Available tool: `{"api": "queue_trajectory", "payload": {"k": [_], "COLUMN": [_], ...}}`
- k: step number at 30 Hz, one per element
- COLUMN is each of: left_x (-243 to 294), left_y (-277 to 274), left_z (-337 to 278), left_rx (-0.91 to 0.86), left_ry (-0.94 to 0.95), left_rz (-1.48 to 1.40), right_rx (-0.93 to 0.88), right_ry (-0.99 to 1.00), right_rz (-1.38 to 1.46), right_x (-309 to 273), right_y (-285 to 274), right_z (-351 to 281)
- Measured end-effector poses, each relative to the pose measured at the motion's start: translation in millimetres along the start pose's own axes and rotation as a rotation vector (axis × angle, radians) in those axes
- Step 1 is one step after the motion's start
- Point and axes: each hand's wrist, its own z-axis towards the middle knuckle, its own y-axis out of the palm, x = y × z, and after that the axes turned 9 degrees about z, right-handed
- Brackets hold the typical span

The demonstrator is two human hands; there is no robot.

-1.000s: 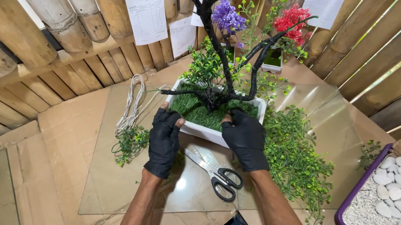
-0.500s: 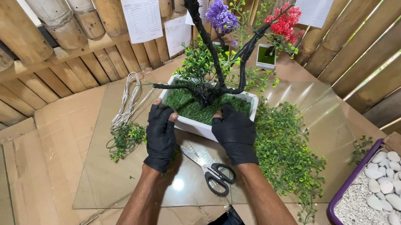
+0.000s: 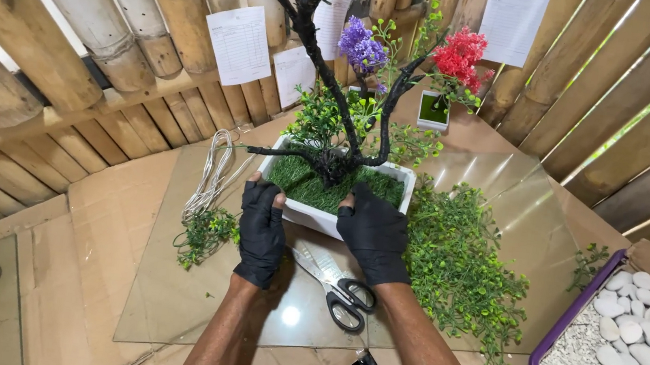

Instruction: The person arranges small artificial green plants into a white rectangular planter containing a black tree structure. Using scissors, they trim the stems of the plants and insert them into the green moss-like base of the planter, adjusting the placement to create a dense arrangement.

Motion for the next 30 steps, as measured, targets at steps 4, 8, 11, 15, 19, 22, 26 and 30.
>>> {"api": "queue_trajectory", "payload": {"k": [4, 8, 11, 15, 19, 22, 26, 30], "left_x": [1.1, 9.0, 10.9, 13.6, 12.2, 7.5, 4.4, 2.6], "left_y": [-1.5, -5.1, -8.5, -10.6, -12.4, -10.1, -7.0, -7.6], "left_z": [0.5, 2.5, 3.2, 3.0, 2.8, 2.1, 0.4, -0.4], "left_rx": [-0.013, -0.019, -0.035, -0.05, -0.045, -0.04, -0.05, -0.053], "left_ry": [-0.011, -0.033, -0.025, -0.015, -0.01, 0.005, -0.007, -0.008], "left_rz": [-0.004, 0.023, 0.033, 0.011, 0.01, -0.002, -0.028, -0.046], "right_rx": [-0.022, -0.022, -0.004, 0.025, 0.021, 0.057, 0.044, 0.036], "right_ry": [0.027, -0.023, -0.04, -0.035, -0.022, -0.032, -0.028, -0.028], "right_rz": [-0.005, 0.033, -0.02, -0.073, -0.085, -0.133, -0.049, -0.066], "right_x": [1.9, 0.7, 6.5, 2.9, 4.7, 2.3, -7.7, -8.9], "right_y": [4.1, -1.5, 10.2, 4.8, 9.6, 7.6, -4.4, -4.9], "right_z": [-0.6, -1.2, -1.3, -1.8, -2.8, -2.3, -4.4, -4.3]}}
